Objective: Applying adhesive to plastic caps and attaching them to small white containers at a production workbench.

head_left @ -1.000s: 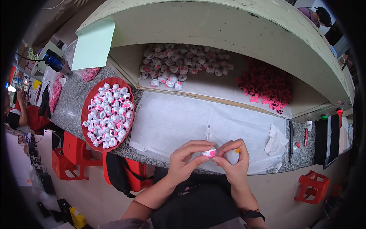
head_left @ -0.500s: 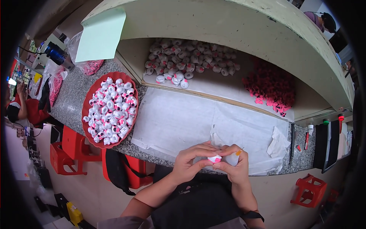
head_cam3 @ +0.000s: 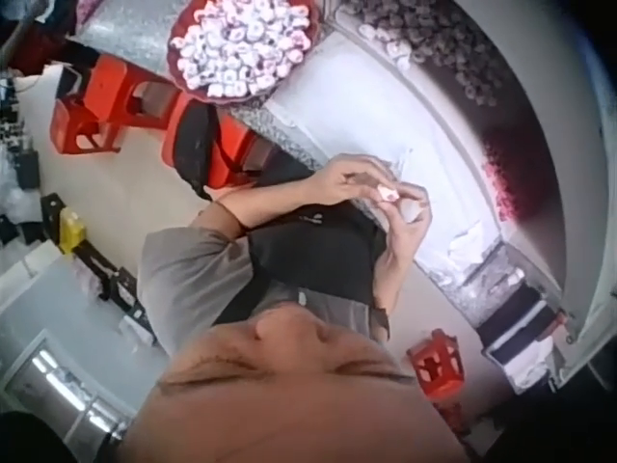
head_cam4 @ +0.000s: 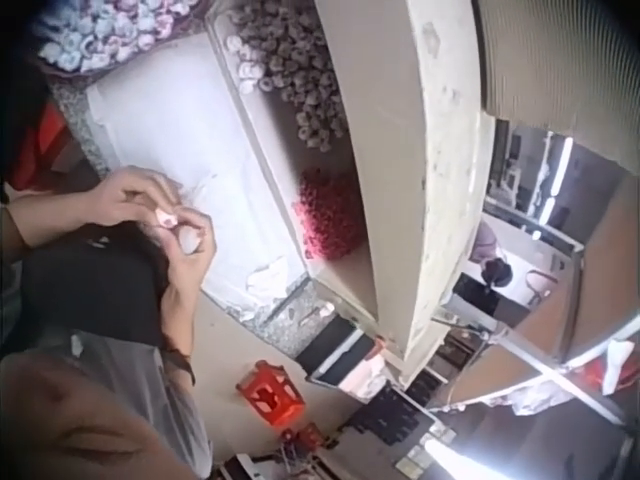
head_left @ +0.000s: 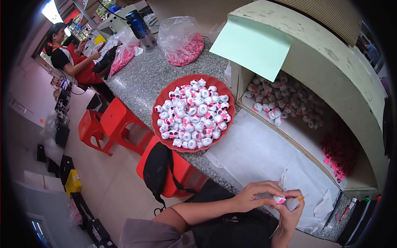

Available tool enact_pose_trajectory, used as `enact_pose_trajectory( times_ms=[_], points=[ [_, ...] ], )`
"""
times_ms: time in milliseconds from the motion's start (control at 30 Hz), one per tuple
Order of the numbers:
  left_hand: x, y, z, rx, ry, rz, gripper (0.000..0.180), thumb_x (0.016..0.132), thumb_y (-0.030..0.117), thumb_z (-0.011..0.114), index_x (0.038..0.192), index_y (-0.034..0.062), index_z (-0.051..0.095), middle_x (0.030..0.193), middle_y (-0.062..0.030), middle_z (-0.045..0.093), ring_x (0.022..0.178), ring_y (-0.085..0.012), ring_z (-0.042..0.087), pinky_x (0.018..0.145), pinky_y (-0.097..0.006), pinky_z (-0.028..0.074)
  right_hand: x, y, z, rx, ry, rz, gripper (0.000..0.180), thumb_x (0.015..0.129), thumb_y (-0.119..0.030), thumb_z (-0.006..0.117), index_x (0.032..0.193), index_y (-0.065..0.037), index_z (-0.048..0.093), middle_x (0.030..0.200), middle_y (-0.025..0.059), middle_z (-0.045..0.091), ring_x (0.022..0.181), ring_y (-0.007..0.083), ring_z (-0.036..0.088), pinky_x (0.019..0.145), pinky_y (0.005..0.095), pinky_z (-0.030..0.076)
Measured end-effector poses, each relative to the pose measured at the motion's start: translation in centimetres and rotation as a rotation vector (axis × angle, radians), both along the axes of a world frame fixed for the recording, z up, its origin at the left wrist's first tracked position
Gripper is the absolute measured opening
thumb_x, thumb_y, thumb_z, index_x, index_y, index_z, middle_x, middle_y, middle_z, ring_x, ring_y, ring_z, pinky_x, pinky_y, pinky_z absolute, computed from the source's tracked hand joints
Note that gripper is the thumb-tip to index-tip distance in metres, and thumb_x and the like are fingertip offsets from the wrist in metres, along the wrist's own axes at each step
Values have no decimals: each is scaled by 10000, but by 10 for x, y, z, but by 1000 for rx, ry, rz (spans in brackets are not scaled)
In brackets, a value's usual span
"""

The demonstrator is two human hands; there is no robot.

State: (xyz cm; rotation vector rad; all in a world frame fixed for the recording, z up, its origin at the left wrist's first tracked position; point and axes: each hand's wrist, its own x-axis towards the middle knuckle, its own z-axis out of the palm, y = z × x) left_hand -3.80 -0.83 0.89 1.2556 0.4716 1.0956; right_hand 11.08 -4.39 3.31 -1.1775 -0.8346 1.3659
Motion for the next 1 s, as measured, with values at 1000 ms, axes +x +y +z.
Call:
enact_pose_trajectory(
  times_ms=[1000],
  points=[
    [77, 154, 25, 900, 860, 316, 258, 686, 80, 563, 944, 91, 567, 997, -112, 502, 960, -292, 449, 826, -369, 362, 44, -2, -10, 64, -57, -48, 334, 665, 38, 537, 991, 28, 465, 767, 99, 522, 560, 106, 449, 492, 202, 391]
  ],
)
